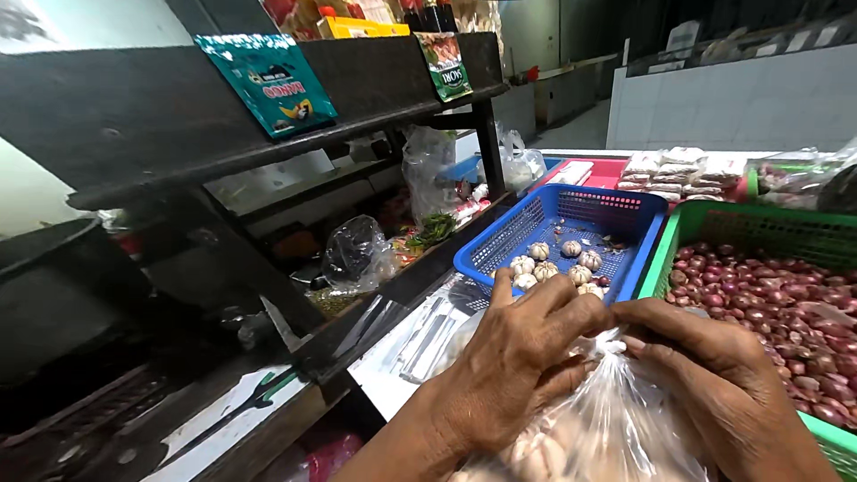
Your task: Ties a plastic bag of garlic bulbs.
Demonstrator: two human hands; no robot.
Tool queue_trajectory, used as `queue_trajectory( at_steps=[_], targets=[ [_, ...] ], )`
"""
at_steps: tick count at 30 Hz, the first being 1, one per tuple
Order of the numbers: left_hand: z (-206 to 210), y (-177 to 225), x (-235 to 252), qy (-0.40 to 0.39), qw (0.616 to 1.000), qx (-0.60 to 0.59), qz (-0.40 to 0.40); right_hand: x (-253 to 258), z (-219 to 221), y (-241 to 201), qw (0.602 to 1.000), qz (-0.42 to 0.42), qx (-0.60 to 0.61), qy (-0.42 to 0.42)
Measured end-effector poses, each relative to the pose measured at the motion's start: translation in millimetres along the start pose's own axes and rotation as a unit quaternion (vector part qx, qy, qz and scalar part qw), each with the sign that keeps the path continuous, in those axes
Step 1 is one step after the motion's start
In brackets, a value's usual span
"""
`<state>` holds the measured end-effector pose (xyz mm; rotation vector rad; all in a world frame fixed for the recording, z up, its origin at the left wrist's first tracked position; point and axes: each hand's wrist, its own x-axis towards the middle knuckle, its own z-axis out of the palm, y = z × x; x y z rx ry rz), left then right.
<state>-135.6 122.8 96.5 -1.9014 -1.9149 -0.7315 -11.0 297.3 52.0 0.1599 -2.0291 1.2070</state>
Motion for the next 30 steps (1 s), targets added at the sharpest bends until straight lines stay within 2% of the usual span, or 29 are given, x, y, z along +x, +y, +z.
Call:
queue_trajectory(
  at_steps=[9,11,14,16,19,24,26,30],
  targets=[
    [-1.7,0.6,-0.8,0.021,0.999,0.030,0.040,-0.6,-0.2,-3.7,0.998,0.000,0.044,0.036],
    [-2.2,0.7,-1.6,0.006,0.999,0.026,0.019,0.1,-1.2,-6.2,0.996,-0.002,0.083,0.036],
    [-3.5,-0.9,-3.3,-0.041,0.997,0.014,-0.062,1.2,-2.3,-6.3,0.991,-0.013,0.128,0.032],
    [-3.0,-5.4,-3.7,-0.061,0.994,-0.026,-0.086,1.5,-2.5,-6.1,0.989,-0.019,0.146,0.029],
    [-2.8,-10.7,-0.8,-0.090,0.989,-0.095,-0.074,1.9,-1.5,-7.1,0.986,-0.022,0.164,0.033],
    [-8.9,-21.5,3.9,-0.147,0.953,-0.250,-0.088,2.7,-0.6,-8.1,0.984,-0.035,0.170,0.049],
    [-8.4,-18.0,5.8,-0.154,0.954,-0.238,-0.097,1.8,-0.6,-8.8,0.984,-0.032,0.168,0.049],
    [-5.8,-2.9,14.9,-0.174,0.975,-0.120,-0.074,1.3,0.2,-11.7,0.984,-0.036,0.163,0.056]
  ],
)
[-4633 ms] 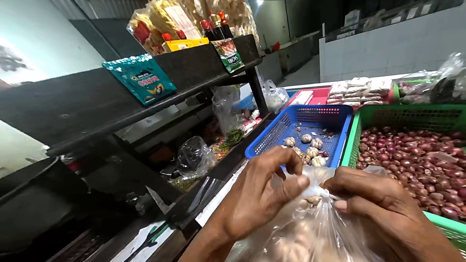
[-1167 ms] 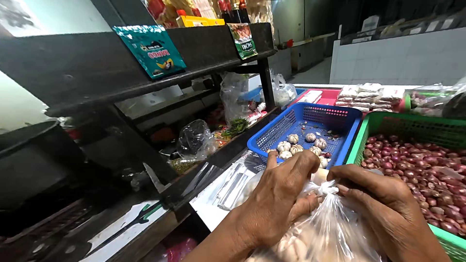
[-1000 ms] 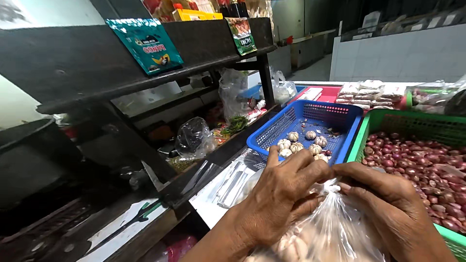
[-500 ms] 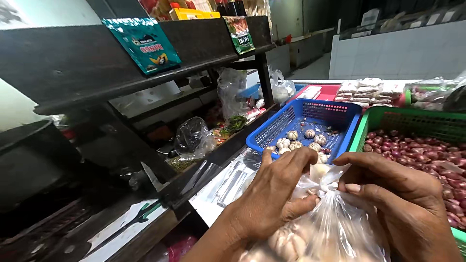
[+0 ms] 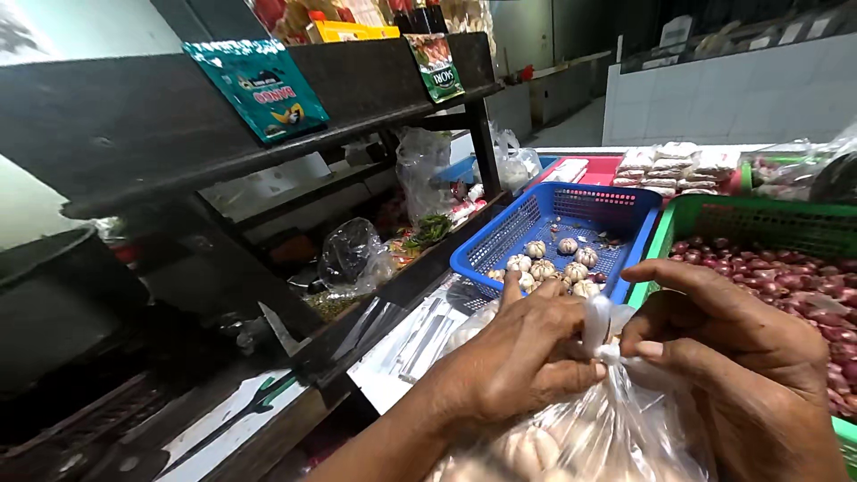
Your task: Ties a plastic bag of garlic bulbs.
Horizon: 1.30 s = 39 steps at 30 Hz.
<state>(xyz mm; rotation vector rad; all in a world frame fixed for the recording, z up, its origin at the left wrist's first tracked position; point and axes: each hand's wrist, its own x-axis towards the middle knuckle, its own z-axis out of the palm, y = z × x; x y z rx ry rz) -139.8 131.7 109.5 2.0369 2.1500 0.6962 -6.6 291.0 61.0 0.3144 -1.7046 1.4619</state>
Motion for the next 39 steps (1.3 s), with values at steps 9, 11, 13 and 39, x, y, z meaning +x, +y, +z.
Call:
queue_trajectory(
  at_steps=[9,11,13,39],
  targets=[
    [-7.5,-2.5,-1.7,0.017,0.997,0.056,0.048,-0.1,-2.9,-3.7,0.999,-0.031,-0.009,-0.016],
    [-10.6,-2.7,0.9,0.001,0.998,0.046,0.044,0.4,-3.5,-3.9,0.999,-0.027,-0.008,-0.015],
    [-10.6,-3.1,4.1,-0.001,0.998,0.037,0.050,0.6,-3.6,-4.3,1.000,-0.022,-0.006,-0.015],
    [20.5,-1.1,-3.9,0.239,0.960,0.144,-0.015,-0.1,-0.1,-3.4,0.999,0.007,-0.028,-0.028]
  ],
)
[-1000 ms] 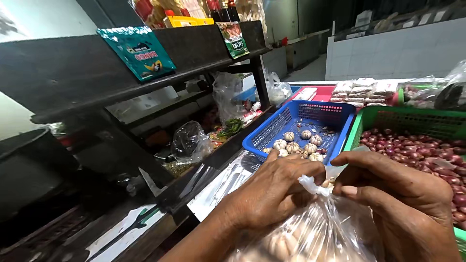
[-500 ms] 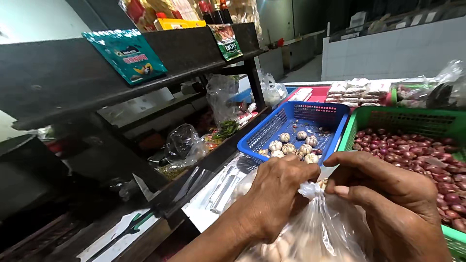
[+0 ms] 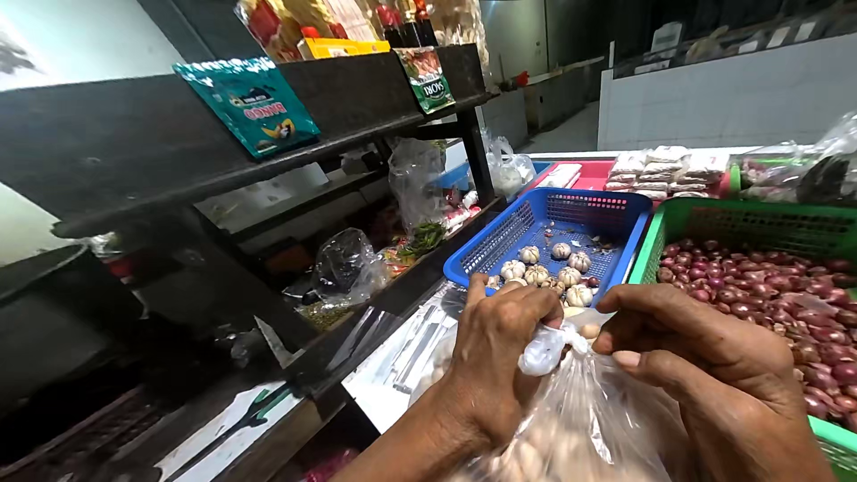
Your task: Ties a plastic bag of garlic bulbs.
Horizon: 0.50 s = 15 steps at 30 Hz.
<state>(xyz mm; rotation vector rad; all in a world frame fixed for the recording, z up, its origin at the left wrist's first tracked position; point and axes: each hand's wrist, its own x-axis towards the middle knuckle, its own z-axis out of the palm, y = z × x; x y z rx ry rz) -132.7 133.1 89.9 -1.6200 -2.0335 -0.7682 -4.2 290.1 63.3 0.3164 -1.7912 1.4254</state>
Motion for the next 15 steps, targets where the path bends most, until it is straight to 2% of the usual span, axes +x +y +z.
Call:
queue_trajectory(
  at_steps=[5,9,11,15],
  targets=[
    [2.0,-3.8,-2.9,0.028,0.999,-0.024,-0.002,0.5,0.0,-0.7,1.000,-0.007,0.011,-0.012],
    [0.5,-6.1,-1.4,0.048,0.992,-0.092,0.071,0.0,2.8,1.8,0.999,0.008,0.026,0.019],
    [0.5,-7.2,-1.0,0.059,0.988,-0.112,0.093,-1.2,2.4,3.6,0.999,0.034,-0.003,0.011],
    [-0.2,-4.9,-0.6,0.057,0.985,-0.139,0.091,-2.8,2.9,4.2,0.995,0.061,-0.072,-0.029]
  ],
)
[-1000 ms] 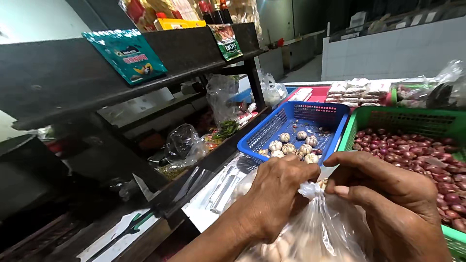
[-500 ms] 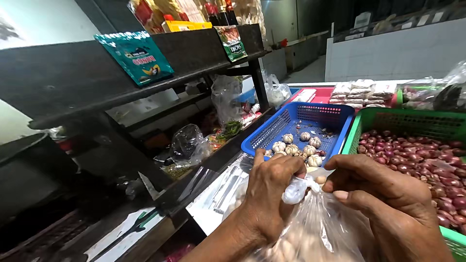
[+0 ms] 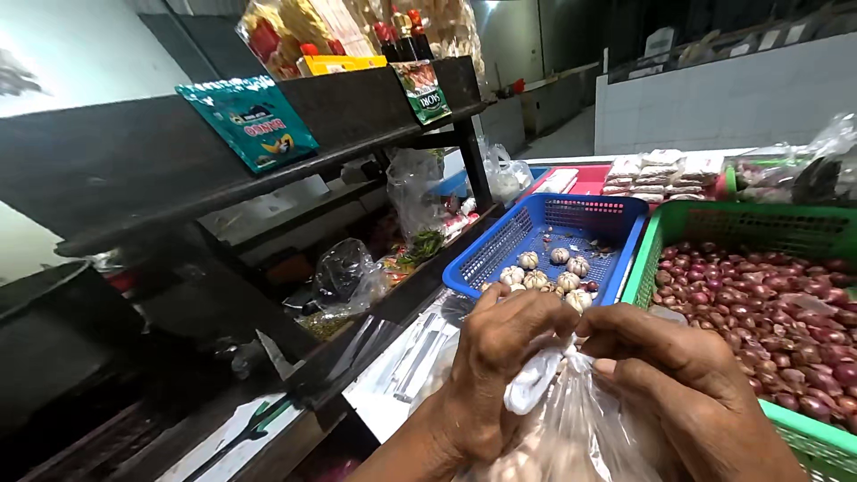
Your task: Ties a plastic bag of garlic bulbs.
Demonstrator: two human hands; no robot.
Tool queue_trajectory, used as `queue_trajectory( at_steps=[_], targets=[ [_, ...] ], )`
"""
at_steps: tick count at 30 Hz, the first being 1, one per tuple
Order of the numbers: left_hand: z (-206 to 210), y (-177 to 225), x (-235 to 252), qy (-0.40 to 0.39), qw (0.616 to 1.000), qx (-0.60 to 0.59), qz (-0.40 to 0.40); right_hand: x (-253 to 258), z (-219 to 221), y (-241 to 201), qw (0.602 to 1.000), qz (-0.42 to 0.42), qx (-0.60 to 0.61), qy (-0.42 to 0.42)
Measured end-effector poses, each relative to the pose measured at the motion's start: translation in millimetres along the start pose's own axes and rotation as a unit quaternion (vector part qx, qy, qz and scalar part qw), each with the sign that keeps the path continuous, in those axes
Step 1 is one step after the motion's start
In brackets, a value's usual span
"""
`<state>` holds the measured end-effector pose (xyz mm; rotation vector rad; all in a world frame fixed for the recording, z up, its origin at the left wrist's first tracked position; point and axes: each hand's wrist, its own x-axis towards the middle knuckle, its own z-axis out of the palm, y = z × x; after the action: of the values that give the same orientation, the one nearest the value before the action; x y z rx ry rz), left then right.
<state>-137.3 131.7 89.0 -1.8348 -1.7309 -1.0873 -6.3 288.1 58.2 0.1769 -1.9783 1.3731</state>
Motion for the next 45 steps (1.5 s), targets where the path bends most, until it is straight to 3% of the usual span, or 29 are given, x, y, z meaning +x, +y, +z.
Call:
queue_trajectory(
  at_steps=[4,9,14,19,25,32,37,42,45],
  targets=[
    [0.0,-0.2,-1.1,0.005,0.999,-0.035,-0.003,-0.7,-0.6,2.1,0.999,0.000,0.043,-0.012],
    [1.8,4.5,-4.2,0.024,0.992,-0.054,-0.107,0.6,-0.1,2.0,0.994,-0.023,0.110,-0.015],
    [-1.9,4.4,-4.6,0.002,0.990,-0.015,-0.141,3.6,0.9,6.2,0.993,-0.057,0.096,-0.027],
    [-12.1,-1.6,-5.8,-0.060,0.965,-0.181,-0.178,3.9,0.2,6.1,0.992,-0.055,0.102,-0.040],
    [-17.9,-11.0,-7.6,-0.052,0.906,-0.351,-0.231,6.0,-3.6,6.1,0.986,-0.050,0.155,-0.042],
    [-13.6,-3.2,-1.5,-0.124,0.924,-0.268,-0.244,10.2,-9.8,2.3,0.952,-0.083,0.283,-0.082],
    [-13.7,-3.4,-2.6,-0.113,0.929,-0.270,-0.228,10.8,-8.4,2.8,0.950,-0.053,0.304,-0.046],
    [-12.2,-1.5,-3.5,-0.073,0.926,-0.281,-0.241,10.6,-5.3,4.5,0.966,-0.032,0.241,-0.084],
    [-11.6,-0.9,-3.5,-0.068,0.929,-0.276,-0.236,10.6,-6.8,2.6,0.945,-0.034,0.312,-0.093]
  ],
)
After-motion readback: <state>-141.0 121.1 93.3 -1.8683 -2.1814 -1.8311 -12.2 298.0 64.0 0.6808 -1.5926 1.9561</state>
